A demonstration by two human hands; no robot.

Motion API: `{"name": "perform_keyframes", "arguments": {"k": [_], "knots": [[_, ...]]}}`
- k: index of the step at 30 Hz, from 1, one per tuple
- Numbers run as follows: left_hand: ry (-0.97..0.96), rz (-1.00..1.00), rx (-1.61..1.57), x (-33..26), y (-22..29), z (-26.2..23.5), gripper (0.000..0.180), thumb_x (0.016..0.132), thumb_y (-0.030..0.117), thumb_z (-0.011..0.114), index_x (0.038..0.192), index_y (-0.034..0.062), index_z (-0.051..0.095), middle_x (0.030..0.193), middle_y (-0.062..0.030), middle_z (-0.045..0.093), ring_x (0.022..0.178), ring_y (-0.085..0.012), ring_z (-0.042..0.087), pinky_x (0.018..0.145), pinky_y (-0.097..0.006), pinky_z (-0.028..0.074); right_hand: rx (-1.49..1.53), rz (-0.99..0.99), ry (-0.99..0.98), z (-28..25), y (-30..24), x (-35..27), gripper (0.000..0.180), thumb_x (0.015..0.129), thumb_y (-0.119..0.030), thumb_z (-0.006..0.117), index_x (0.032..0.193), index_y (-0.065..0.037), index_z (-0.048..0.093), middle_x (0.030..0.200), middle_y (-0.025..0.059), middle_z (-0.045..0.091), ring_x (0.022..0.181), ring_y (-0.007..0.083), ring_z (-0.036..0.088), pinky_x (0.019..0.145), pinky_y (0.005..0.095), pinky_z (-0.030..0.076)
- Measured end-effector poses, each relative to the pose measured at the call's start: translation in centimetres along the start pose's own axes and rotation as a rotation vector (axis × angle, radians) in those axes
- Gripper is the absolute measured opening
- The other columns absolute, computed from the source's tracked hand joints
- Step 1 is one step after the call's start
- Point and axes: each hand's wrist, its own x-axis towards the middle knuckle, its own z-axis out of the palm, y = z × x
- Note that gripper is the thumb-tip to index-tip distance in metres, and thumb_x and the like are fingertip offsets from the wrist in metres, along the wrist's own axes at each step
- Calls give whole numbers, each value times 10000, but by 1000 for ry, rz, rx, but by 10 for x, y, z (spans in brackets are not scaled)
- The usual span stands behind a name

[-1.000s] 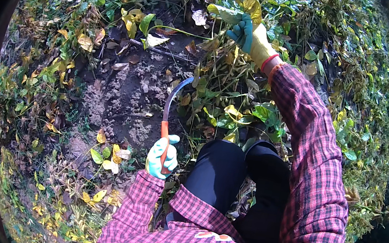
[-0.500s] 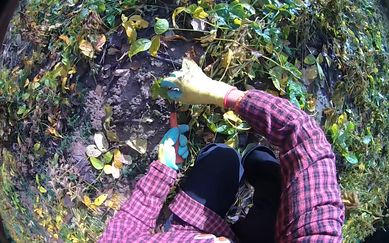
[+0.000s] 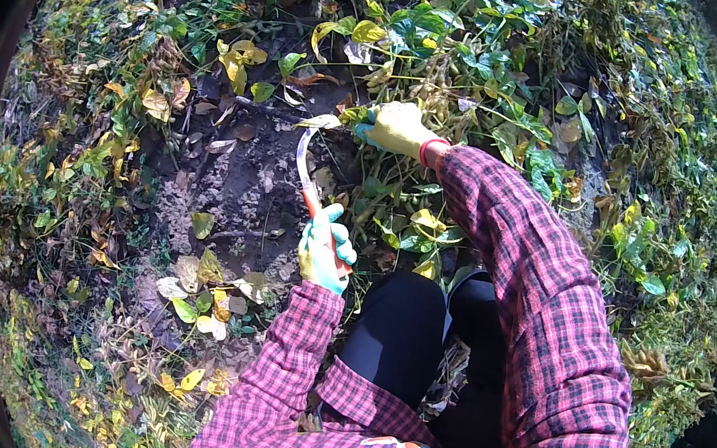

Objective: The person kneels in a garden and uses a small sickle to cut low-growing plants with yellowing leaves. They gather the cut stems and leaves into a pile on the ground.

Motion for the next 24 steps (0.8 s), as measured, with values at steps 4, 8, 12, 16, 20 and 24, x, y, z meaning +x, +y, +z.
{"name": "perform_keyframes", "arguments": {"k": [4, 8, 12, 16, 20, 24], "knots": [[10, -53, 115, 31, 11, 14, 352, 953, 326, 515, 1147, 32, 524, 673, 23, 502, 482, -80, 455, 417, -242, 400, 1674, 380, 315, -58, 41, 34, 257, 902, -266, 575, 741, -67, 595, 667, 26, 568, 564, 129, 535, 575, 270, 465], [-99, -306, 120, 73, 24, 39, 282, 926, 340, 529, 1052, 88, 538, 668, 39, 484, 477, -92, 433, 427, -253, 366, 1737, 186, 595, -112, 84, 32, 240, 911, -270, 582, 769, -77, 595, 722, 18, 598, 639, 131, 578, 675, 280, 524], [-206, -357, 49, 67, 28, 38, 328, 946, 321, 481, 1128, 52, 527, 700, 30, 493, 496, -98, 436, 441, -260, 380, 1432, 230, 269, -104, 89, -5, 245, 907, -286, 594, 841, -58, 656, 779, 14, 644, 651, 102, 591, 633, 238, 508], [-305, -294, -23, 33, 31, 21, 360, 963, 288, 457, 1198, 18, 491, 701, 11, 524, 485, -94, 456, 442, -267, 411, 1024, 305, -216, -81, 75, -29, 329, 857, -388, 654, 744, -85, 593, 625, -18, 523, 511, 59, 462, 467, 218, 389], [-331, -247, -16, 6, 30, 18, 376, 929, 232, 479, 1214, -12, 479, 708, -26, 548, 476, -113, 481, 421, -281, 430, 1045, 178, -121, -82, 57, -18, 704, 800, -505, 681, 1229, 29, 521, 1111, 118, 615, 985, 170, 595, 833, 286, 489], [-323, -204, 49, -11, 31, 22, 372, 933, 236, 494, 1203, -20, 482, 706, -35, 565, 472, -122, 502, 402, -288, 449, 1043, 49, -61, -99, 37, 0, 886, 809, -390, 715, 1390, 101, 263, 1305, 162, 519, 1166, 174, 534, 958, 269, 440]]}}
